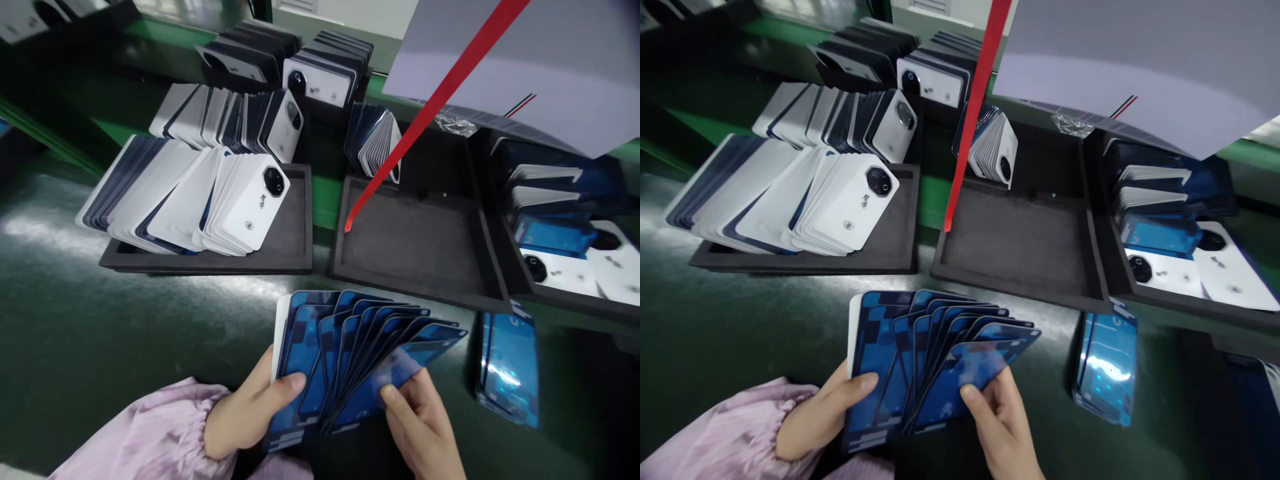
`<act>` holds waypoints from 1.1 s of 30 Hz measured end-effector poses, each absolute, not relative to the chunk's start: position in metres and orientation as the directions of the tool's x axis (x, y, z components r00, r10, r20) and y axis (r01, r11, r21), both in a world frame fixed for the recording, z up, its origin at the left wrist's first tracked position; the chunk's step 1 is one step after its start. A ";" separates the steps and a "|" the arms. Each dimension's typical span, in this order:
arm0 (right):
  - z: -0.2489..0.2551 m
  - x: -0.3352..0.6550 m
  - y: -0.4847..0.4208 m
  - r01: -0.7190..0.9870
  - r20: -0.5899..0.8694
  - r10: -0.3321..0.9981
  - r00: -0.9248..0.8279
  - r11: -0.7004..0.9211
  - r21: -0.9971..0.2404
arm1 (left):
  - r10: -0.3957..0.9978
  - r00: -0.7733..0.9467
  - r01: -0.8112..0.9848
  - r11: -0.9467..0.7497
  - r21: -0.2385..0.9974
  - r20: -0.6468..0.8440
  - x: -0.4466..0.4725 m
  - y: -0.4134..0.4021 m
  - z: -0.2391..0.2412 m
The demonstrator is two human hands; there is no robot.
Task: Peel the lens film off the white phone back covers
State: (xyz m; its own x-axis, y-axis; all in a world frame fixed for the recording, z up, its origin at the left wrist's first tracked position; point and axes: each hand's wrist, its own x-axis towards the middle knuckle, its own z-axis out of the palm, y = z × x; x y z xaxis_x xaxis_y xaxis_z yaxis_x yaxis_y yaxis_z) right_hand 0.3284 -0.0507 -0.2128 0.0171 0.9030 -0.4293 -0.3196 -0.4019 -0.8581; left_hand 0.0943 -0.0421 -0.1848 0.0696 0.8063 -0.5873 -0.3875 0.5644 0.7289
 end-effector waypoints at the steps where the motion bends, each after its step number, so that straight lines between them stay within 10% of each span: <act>1: -0.213 0.329 -0.050 -0.318 -0.429 0.903 0.033 -0.398 -0.861 | 0.790 0.078 -0.402 0.583 0.706 -0.608 0.094 -0.044 -0.186; 7: -0.203 0.341 -0.034 -0.394 -0.370 0.893 0.255 -0.254 -0.883 | 0.779 0.016 -0.328 0.596 0.733 -0.627 0.098 -0.035 -0.182; 17: -0.205 0.311 -0.047 -0.363 -0.502 0.858 -0.108 -0.505 -0.783 | 0.799 0.029 -0.401 0.560 0.725 -0.601 0.093 -0.037 -0.190; 33: -0.214 0.319 -0.048 -0.288 -0.459 0.879 0.128 -0.410 -0.865 | 0.783 -0.006 -0.332 0.586 0.740 -0.622 0.091 -0.045 -0.199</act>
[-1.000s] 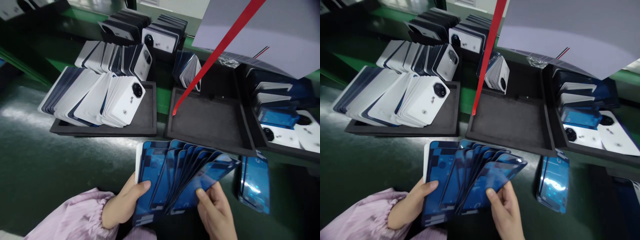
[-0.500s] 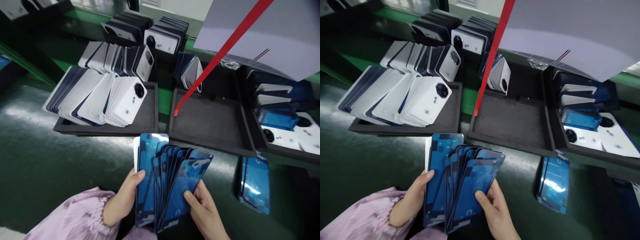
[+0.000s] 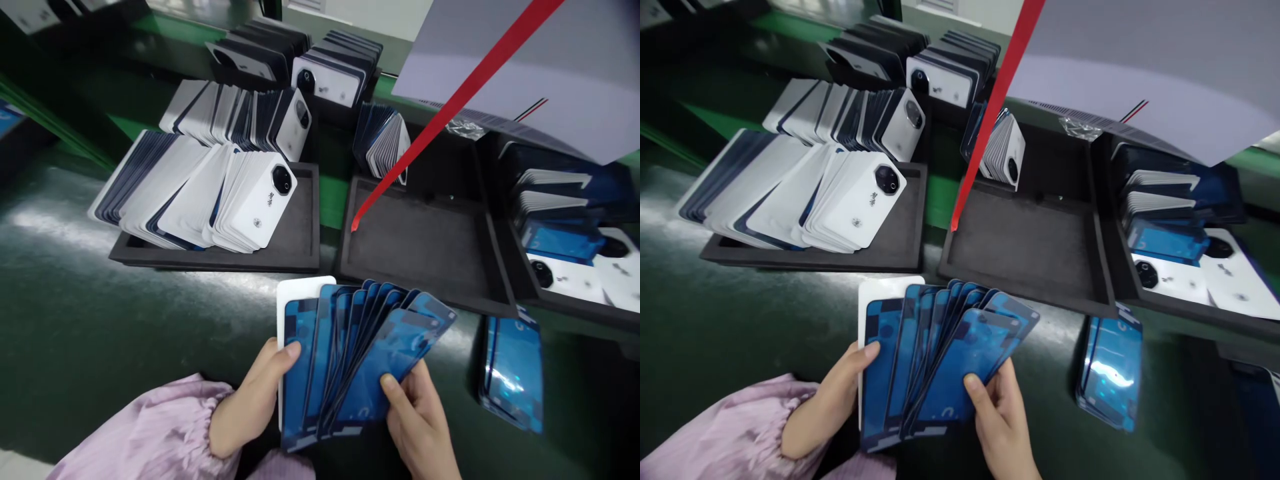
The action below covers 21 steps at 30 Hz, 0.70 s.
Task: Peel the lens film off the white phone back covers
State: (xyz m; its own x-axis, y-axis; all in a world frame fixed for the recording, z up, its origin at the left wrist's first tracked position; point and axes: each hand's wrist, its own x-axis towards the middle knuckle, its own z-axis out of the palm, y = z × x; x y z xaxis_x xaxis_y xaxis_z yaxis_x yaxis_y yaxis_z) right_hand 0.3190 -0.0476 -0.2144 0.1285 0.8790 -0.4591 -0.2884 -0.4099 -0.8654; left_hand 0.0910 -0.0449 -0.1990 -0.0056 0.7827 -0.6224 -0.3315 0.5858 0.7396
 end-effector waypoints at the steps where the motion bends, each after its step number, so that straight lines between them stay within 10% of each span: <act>1: -0.214 0.321 -0.046 -0.286 -0.447 0.881 0.158 -0.393 -0.874 | 0.775 -0.009 -0.350 0.590 0.728 -0.632 0.091 -0.046 -0.200; 6: -0.207 0.340 -0.040 -0.334 -0.380 0.879 0.288 -0.279 -0.900 | 0.831 -0.036 -0.339 0.513 0.789 -0.556 0.092 -0.035 -0.189; 16: -0.205 0.311 -0.052 -0.256 -0.502 0.836 -0.222 -0.547 -0.797 | 0.826 -0.112 -0.271 0.509 0.817 -0.552 0.094 -0.032 -0.191; 21: -0.200 0.320 -0.044 -0.268 -0.477 0.870 -0.124 -0.493 -0.828 | 0.857 -0.126 -0.265 0.456 0.850 -0.499 0.089 -0.032 -0.197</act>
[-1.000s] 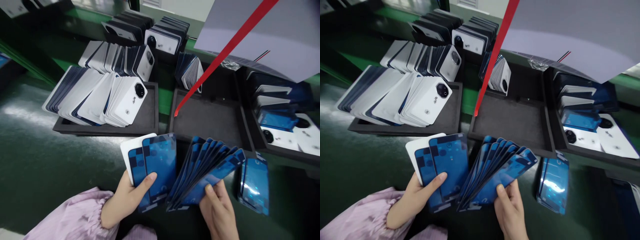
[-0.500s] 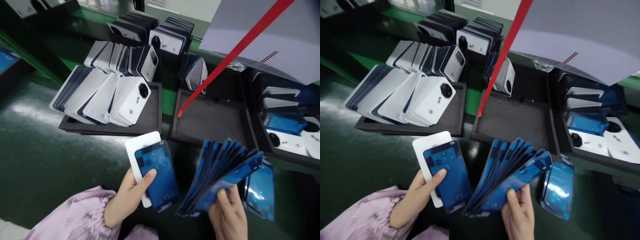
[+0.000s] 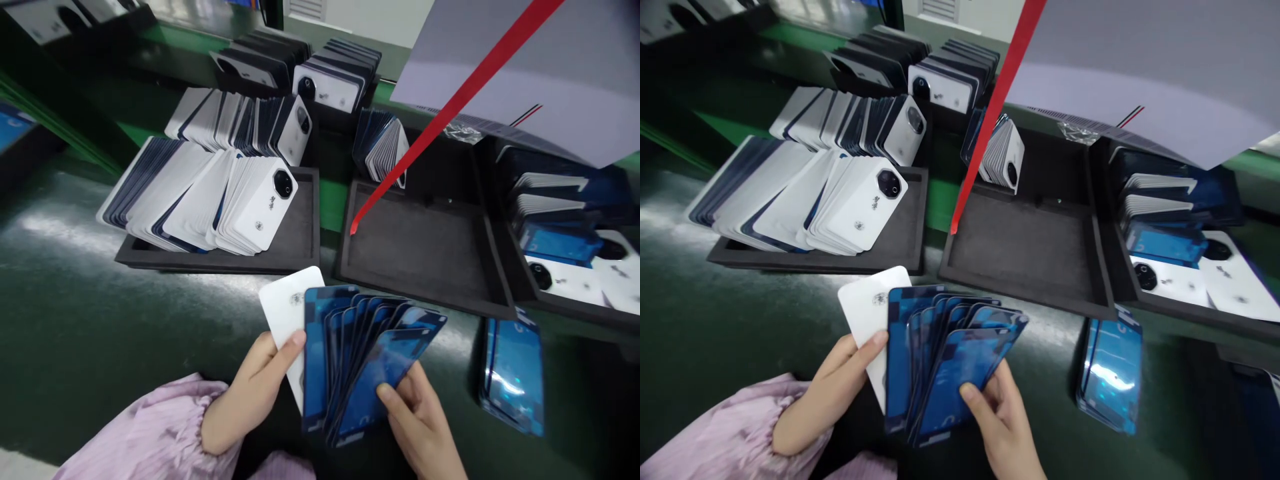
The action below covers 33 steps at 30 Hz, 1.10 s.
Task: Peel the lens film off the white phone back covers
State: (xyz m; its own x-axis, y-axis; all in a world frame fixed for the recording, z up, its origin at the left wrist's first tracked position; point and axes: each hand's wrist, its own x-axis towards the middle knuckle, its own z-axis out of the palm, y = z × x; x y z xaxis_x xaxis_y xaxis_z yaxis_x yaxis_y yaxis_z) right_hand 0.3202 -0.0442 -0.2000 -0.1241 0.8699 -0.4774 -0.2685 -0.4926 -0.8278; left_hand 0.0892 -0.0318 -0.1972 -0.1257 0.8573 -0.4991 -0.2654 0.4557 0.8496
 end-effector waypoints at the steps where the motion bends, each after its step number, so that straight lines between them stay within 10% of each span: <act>1: -0.201 0.324 -0.043 -0.283 -0.465 0.882 -0.078 -0.467 -0.838 | 0.881 -0.137 -0.250 0.412 0.876 -0.453 0.086 -0.029 -0.195; 8: -0.211 0.331 -0.039 -0.323 -0.446 0.894 0.044 -0.410 -0.853 | 0.975 -0.153 0.050 -0.154 0.987 0.160 0.074 -0.019 -0.164; 13: -0.199 0.315 -0.042 -0.316 -0.441 0.894 -0.076 -0.441 -0.840 | 0.831 0.238 0.370 -0.557 0.744 0.503 0.089 -0.037 -0.173; 29: -0.203 0.319 -0.052 -0.295 -0.416 0.893 -0.169 -0.449 -0.844 | 0.649 0.534 0.328 -0.750 0.575 0.542 0.095 -0.036 -0.172; 33: -0.206 0.321 -0.053 -0.330 -0.503 0.854 -0.134 -0.517 -0.790 | 0.637 0.698 0.269 -0.657 0.705 0.328 0.094 -0.024 -0.176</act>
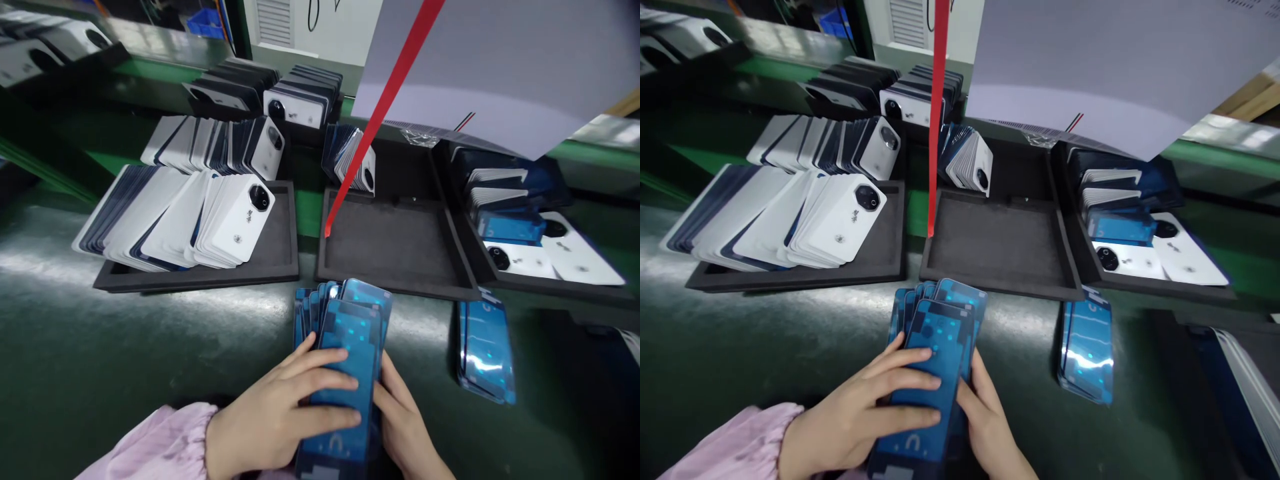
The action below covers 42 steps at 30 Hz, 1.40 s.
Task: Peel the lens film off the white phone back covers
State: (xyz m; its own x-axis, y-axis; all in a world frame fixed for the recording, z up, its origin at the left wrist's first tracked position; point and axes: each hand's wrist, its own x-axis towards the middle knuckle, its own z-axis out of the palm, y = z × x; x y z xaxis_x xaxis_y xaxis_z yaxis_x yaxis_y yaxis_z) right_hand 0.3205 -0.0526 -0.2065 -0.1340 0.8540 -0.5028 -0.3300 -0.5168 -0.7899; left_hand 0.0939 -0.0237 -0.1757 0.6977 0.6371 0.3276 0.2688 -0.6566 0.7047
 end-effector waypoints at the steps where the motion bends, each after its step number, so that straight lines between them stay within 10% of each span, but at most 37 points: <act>1: -0.208 0.319 -0.053 -0.340 -0.523 0.844 -0.123 -0.531 -0.776 | 0.629 0.733 0.263 -0.612 0.746 0.258 0.093 -0.021 -0.177; 7: -0.210 0.303 -0.051 -0.258 -0.514 0.857 -0.041 -0.506 -0.823 | 0.651 0.756 0.204 -0.327 0.923 0.064 0.090 -0.017 -0.179; 14: -0.174 0.294 -0.047 0.279 -0.304 0.951 0.054 -0.306 -0.910 | 0.923 0.369 0.186 0.040 0.982 -0.108 0.092 -0.045 -0.185; 20: -0.164 0.234 -0.072 0.807 -0.078 0.993 0.092 -0.120 -0.579 | 0.892 0.444 0.020 0.092 0.996 -0.091 0.098 -0.059 -0.196; 30: -0.186 0.269 -0.058 0.422 -0.200 0.881 -0.428 -0.002 -0.907 | 0.951 0.086 0.159 0.282 0.946 -0.298 0.089 -0.031 -0.190; 36: -0.202 0.287 -0.046 0.219 -0.332 0.937 -0.108 -0.304 -0.927 | 0.929 -0.039 0.135 0.369 0.920 -0.367 0.081 -0.022 -0.188; 42: -0.212 0.271 -0.054 0.190 -0.467 0.873 -0.141 -0.439 -0.878 | 0.917 0.120 -0.130 0.393 0.910 -0.379 0.072 -0.028 -0.194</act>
